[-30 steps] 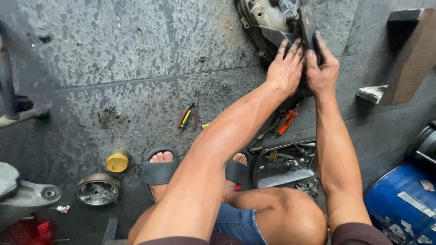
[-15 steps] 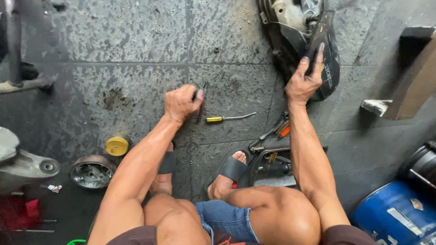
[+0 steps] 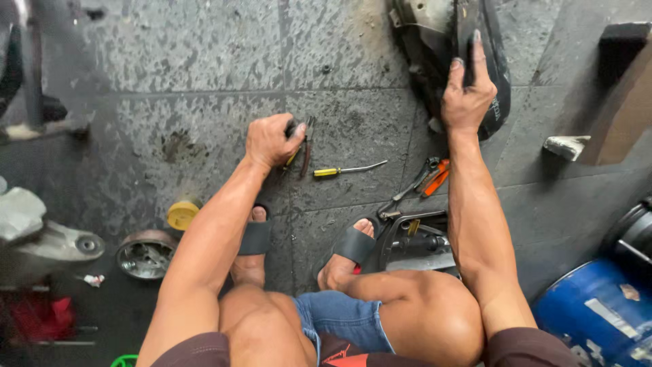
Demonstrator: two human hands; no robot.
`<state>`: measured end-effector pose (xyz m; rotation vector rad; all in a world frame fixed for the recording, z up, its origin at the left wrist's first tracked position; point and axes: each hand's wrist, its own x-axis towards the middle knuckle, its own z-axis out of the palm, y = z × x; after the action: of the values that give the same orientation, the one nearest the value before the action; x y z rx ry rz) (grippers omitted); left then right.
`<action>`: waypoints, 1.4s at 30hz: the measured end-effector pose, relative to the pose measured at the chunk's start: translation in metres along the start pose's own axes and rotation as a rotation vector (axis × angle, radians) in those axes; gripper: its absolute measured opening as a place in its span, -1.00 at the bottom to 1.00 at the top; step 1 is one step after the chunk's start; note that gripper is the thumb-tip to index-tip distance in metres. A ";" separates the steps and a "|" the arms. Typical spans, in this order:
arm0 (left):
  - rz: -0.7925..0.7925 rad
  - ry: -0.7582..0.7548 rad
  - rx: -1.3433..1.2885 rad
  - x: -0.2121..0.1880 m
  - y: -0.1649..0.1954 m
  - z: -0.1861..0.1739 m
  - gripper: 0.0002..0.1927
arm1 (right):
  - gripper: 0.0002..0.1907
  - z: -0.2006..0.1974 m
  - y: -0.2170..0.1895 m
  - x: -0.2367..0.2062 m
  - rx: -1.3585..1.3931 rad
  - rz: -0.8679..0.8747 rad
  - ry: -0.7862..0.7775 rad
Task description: The person sits on the workshop floor and works on a motorcycle crankcase cover and body panel, unscrewing fasteners with a screwdriver, prying components loose, and scrubbing the part with a wire brush. They handle the cover, turn it over, and manipulate its inner components by hand.
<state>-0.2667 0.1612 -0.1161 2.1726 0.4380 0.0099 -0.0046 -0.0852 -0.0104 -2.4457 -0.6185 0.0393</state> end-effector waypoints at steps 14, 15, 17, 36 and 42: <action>-0.089 -0.050 -0.151 0.001 0.004 -0.004 -0.55 | -0.41 -0.002 -0.016 -0.001 -0.677 -0.404 -0.342; -0.082 -0.053 -0.145 0.002 0.004 -0.004 -0.54 | -0.44 0.012 -0.017 0.004 -0.673 -0.419 -0.330; -0.061 -0.048 -0.142 0.001 0.004 -0.004 -0.54 | -0.50 0.035 -0.017 0.028 -0.678 -0.408 -0.274; -0.020 -0.028 -0.112 0.006 0.008 0.014 -0.56 | -0.50 -0.054 0.033 -0.179 -0.059 0.004 -0.384; -0.109 0.214 -0.178 0.066 0.097 0.049 -0.59 | -0.44 -0.104 0.181 -0.150 0.302 0.928 0.431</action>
<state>-0.1673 0.0916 -0.0792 1.9770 0.6522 0.2147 -0.0445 -0.3368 -0.0461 -2.1335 0.6763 -0.0211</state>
